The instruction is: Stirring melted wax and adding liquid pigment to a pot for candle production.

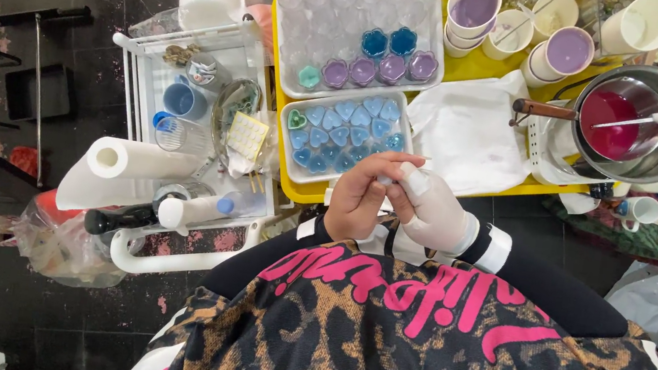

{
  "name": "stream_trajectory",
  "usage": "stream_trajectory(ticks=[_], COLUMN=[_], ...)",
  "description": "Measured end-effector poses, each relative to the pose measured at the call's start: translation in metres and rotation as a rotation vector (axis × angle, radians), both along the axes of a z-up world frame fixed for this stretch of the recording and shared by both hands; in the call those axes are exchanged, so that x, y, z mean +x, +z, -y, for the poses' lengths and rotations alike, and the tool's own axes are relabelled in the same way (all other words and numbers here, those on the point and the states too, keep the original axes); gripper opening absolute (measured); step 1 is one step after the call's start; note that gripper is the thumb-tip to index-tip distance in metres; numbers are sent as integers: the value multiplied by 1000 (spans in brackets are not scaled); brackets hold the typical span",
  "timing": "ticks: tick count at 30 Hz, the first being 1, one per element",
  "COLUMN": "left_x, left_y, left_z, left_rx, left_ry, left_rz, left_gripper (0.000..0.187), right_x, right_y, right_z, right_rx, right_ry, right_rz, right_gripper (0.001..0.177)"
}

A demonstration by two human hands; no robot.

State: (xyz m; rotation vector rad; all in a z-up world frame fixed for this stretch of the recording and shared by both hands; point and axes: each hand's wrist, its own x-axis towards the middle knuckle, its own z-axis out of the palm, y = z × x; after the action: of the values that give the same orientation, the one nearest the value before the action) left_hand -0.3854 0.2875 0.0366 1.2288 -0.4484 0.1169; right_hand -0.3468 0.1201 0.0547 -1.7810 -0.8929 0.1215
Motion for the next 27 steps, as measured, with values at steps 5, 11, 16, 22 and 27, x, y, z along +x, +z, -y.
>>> stream_trajectory(ticks=[5, 11, 16, 22, 27], left_x=[-3, -3, -5, -6, -7], left_y=[2, 9, 10, 9, 10], left_z=[-1, -1, -1, 0, -3], left_rx=[-8, 15, 24, 31, 85], left_ry=[-13, -32, -44, -41, -35], left_rz=[-38, -27, -35, -13, -43], left_gripper=[28, 29, 31, 36, 38], right_x=[-3, -6, -8, -13, -10], right_y=[-7, -4, -11, -11, -3], right_z=[0, 0, 3, 5, 5], right_rx=[-16, 0, -11, -12, -18], right_ry=[-17, -26, -27, 26, 3], right_rz=[-13, -31, -12, -115, -147], right_gripper=[10, 10, 11, 12, 15])
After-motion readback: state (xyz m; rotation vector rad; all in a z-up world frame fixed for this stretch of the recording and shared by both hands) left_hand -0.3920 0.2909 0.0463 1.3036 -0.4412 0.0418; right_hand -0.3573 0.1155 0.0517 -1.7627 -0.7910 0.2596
